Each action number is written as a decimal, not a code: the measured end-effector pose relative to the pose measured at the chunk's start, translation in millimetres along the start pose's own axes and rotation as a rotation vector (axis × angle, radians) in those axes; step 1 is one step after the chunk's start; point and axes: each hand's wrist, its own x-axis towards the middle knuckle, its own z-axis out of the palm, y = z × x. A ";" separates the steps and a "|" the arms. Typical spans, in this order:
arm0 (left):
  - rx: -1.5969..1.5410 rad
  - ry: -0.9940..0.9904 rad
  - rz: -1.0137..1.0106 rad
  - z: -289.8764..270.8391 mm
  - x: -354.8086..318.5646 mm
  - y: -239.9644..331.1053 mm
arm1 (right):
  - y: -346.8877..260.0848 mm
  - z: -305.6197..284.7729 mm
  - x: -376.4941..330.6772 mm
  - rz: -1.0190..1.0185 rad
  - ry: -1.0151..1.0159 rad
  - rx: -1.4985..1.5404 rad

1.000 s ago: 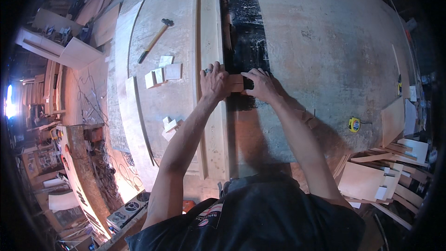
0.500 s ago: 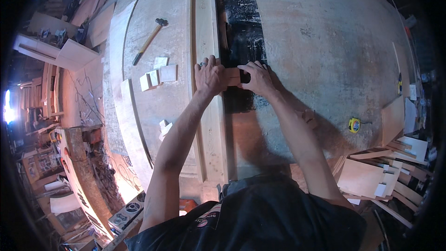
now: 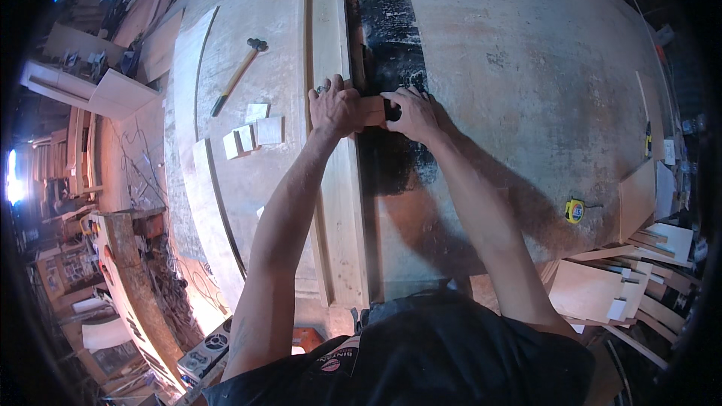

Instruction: The person repeatedly picks up small wooden blocks and places them into a narrow slot on a wooden board. The person handles the blocks one at a time, aligning and inserting them into the slot.

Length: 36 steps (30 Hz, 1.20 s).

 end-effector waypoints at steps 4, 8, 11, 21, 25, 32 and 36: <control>-0.038 0.077 0.084 -5.3 4.4 -4.1 | 4.6 0.6 8.5 -0.020 0.022 0.006; 0.015 0.078 0.099 -11.7 9.8 -4.1 | 2.8 -5.9 14.5 -0.015 0.010 0.030; 0.009 0.055 0.094 -13.9 14.1 -4.5 | 1.5 -13.8 17.9 0.038 -0.067 0.011; -0.011 0.007 0.042 -5.6 37.6 -9.9 | -5.0 -20.7 31.7 0.091 -0.086 -0.029; 0.007 0.065 0.097 -4.7 40.0 -13.5 | -1.9 -22.5 37.0 0.094 -0.100 -0.016; -0.020 0.002 0.040 -10.5 48.2 -11.2 | 3.1 -17.9 42.8 0.054 -0.039 0.013; -0.034 -0.012 0.026 -14.7 51.4 -9.9 | 3.4 -21.3 46.1 0.091 -0.091 -0.007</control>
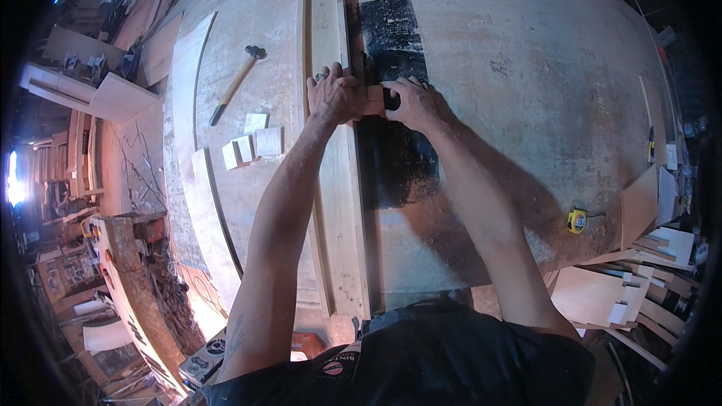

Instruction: The person repeatedly picks up small wooden blocks and places them into a narrow slot on a wooden board. The person handles the blocks one at a time, aligning and inserting them into the slot.

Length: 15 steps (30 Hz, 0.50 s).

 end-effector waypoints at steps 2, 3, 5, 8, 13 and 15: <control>-0.018 0.002 -0.003 0.8 2.1 -1.4 | -1.7 -3.1 1.6 0.016 -0.022 -0.037; -0.029 0.012 0.000 2.4 3.1 -2.6 | -2.8 -4.7 2.3 0.042 -0.038 -0.067; -0.036 0.033 0.004 7.7 3.8 -5.6 | -4.8 -7.6 1.6 0.024 -0.036 -0.067; -0.028 0.083 0.027 17.2 2.6 -6.7 | -6.4 -10.8 -5.3 0.049 -0.044 -0.082; -0.001 0.094 0.168 29.9 -52.6 -5.2 | -12.1 0.3 -57.4 -0.006 -0.002 -0.073; -0.074 0.114 0.210 33.6 -93.8 -2.2 | -19.5 14.4 -93.7 0.001 0.044 0.014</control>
